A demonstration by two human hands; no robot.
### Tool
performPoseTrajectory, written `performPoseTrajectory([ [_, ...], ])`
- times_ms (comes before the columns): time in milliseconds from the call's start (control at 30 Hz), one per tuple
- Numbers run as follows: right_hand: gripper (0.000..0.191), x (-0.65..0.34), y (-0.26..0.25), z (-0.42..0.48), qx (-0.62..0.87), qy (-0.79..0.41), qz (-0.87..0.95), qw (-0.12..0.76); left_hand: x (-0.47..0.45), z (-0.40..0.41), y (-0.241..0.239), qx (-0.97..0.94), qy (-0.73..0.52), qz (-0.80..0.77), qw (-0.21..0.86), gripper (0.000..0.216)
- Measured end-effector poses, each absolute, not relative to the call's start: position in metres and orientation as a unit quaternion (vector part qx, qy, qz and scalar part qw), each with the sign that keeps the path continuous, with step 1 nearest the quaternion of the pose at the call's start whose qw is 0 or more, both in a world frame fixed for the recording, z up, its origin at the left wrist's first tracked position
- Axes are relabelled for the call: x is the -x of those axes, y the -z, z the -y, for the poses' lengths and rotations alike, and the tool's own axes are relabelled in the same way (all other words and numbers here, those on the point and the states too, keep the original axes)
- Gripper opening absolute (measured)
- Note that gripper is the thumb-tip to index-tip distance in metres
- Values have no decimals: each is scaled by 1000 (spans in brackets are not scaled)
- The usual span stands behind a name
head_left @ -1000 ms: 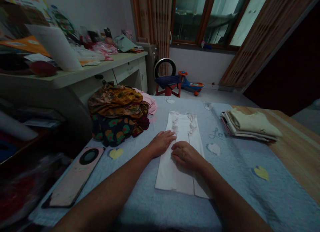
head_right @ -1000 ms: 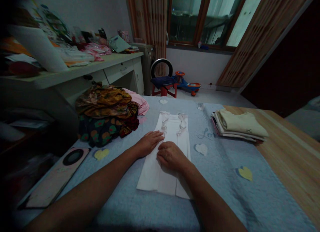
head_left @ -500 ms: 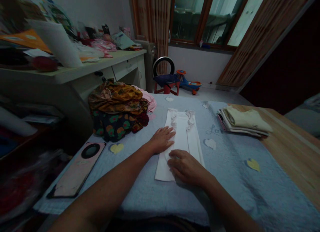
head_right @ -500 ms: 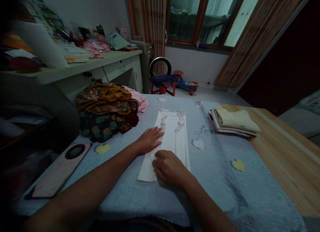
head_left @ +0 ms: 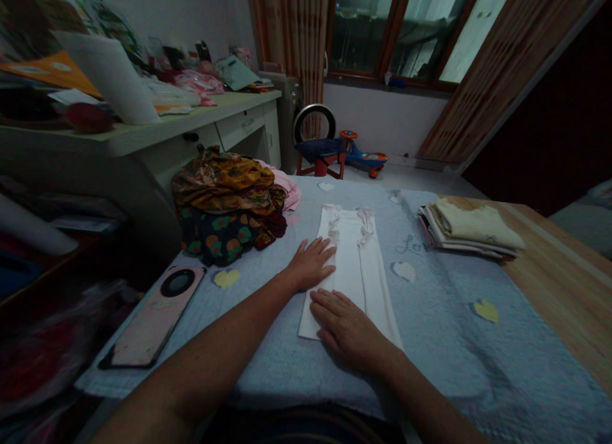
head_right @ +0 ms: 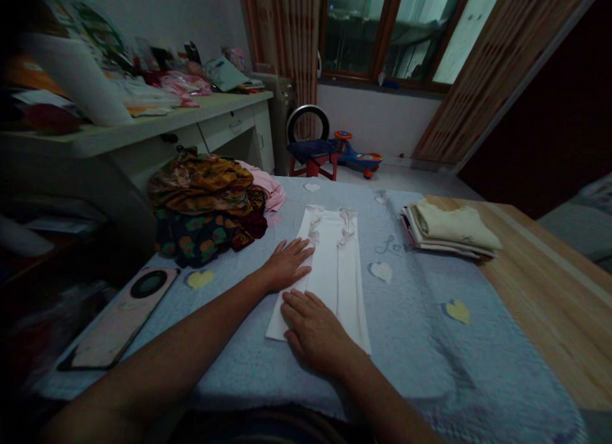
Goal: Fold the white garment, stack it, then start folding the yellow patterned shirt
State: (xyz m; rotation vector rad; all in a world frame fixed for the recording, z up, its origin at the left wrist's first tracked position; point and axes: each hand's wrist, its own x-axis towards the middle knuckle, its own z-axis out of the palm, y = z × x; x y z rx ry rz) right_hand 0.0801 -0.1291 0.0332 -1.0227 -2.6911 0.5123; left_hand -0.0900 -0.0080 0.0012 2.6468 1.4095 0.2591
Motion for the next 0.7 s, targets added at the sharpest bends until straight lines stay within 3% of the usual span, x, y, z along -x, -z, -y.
performPoseTrajectory([
  [267,39,-87,-45,131,279,-244,917,148,90,5,-1,-880,-99,-461,57,51],
  [400,41,-82,-37,124,328,-193,906,184,89,2,0,-903,-133,-407,40,40],
  [700,45,-85,-29,132,363,-184,903,134,87,3,2,-903,-125,-406,67,46],
])
